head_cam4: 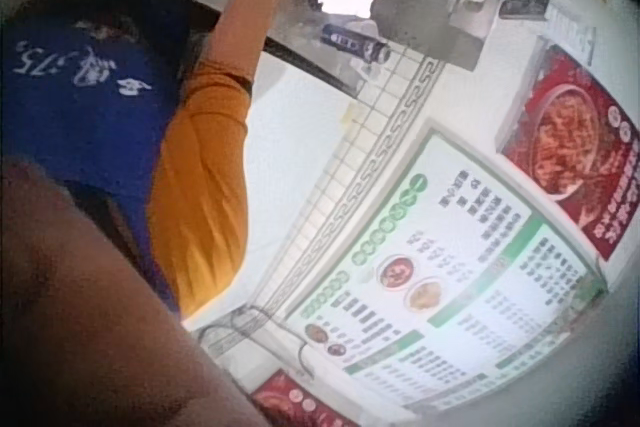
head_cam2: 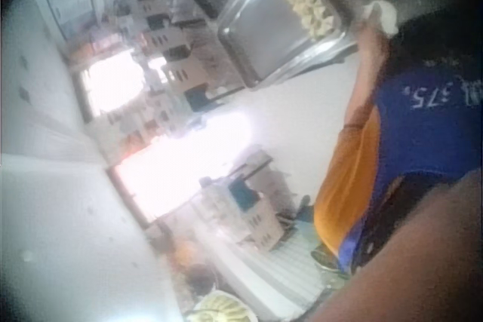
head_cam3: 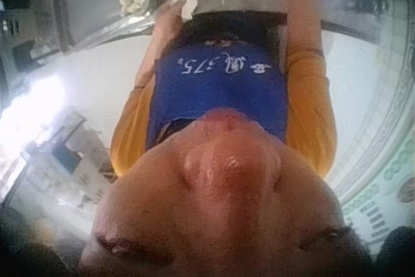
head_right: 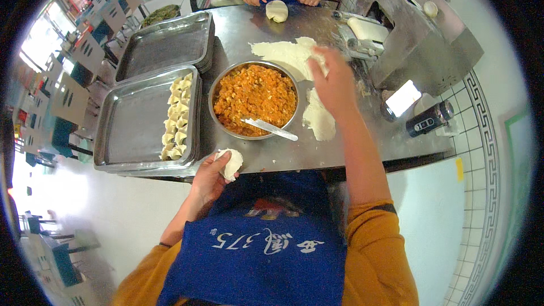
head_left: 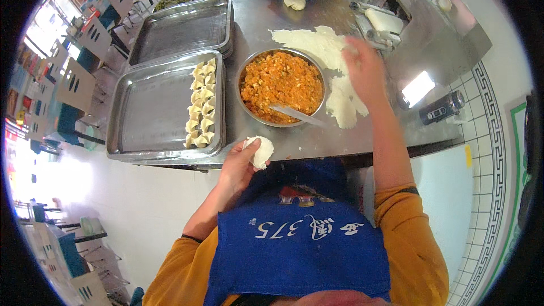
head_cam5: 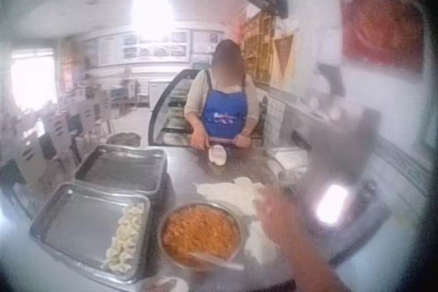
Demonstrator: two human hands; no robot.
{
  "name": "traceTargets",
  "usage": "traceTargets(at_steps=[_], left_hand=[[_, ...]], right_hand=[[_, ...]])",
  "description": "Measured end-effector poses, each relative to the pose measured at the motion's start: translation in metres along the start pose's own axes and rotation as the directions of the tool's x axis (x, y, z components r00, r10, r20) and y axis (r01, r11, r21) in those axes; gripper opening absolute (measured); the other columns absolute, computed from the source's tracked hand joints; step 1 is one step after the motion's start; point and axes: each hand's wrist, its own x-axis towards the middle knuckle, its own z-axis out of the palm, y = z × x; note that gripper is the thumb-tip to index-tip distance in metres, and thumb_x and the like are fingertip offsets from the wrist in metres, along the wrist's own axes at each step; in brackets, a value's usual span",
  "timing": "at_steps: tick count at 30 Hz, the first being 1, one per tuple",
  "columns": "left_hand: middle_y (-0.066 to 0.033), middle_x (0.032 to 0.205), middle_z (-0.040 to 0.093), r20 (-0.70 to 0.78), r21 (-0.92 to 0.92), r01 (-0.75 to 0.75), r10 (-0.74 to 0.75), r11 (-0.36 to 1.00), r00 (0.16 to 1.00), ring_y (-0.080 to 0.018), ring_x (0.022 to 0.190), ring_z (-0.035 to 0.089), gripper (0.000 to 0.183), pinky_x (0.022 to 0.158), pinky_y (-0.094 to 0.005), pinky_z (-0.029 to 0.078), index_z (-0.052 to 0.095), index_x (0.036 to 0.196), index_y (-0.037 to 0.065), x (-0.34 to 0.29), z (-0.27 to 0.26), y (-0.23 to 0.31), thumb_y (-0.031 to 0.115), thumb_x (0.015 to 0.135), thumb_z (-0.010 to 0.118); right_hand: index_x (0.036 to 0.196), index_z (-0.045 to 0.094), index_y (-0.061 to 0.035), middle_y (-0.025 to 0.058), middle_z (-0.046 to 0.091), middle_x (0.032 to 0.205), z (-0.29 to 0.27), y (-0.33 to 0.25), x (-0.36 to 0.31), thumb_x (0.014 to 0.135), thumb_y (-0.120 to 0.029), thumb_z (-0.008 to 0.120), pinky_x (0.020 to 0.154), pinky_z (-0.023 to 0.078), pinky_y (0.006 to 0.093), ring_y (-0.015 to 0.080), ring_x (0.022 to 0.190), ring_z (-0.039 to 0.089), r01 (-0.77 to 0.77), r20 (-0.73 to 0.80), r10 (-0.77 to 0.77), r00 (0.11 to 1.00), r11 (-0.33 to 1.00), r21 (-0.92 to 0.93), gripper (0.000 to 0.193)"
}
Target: The person repeatedly scoops filling from a bowl onto small dough wrappers, folds and seals them into dumplings, and places the finished dumplings on a metal tray. A coworker rolls dough in the background.
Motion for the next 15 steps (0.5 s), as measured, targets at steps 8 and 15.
traceTargets(at_steps=[8,15], left_hand=[[-0.0109,0.117,0.068,-0.02,-0.112,-0.1,0.098,0.989,0.995,-0.0227,0.107,0.068,0.027,0.093,-0.0387,0.057,0.058,0.125,0.001,0.002,0.018,0.009,0.019,0.105,0.056],[-0.0109,0.117,0.071,-0.101,-0.14,-0.142,0.128,0.98,0.987,-0.0225,0.104,0.069,0.027,0.093,-0.0382,0.057,0.058,0.126,0.001,0.019,0.016,0.019,0.015,0.103,0.058]], right_hand=[[0.123,0.066,-0.0045,0.0168,0.07,0.108,0.02,-0.018,0.015,0.098,-0.03,0.066,0.087,0.052,0.041,0.0333,0.098,0.068,0.054,-0.042,-0.06,0.997,0.99,-0.127,0.036],[0.134,0.061,-0.0093,0.016,0.07,0.104,0.006,-0.07,-0.082,0.095,-0.024,0.065,0.077,0.055,0.0462,0.0373,0.087,0.069,0.17,0.62,0.105,0.777,0.915,-0.367,0.042]])
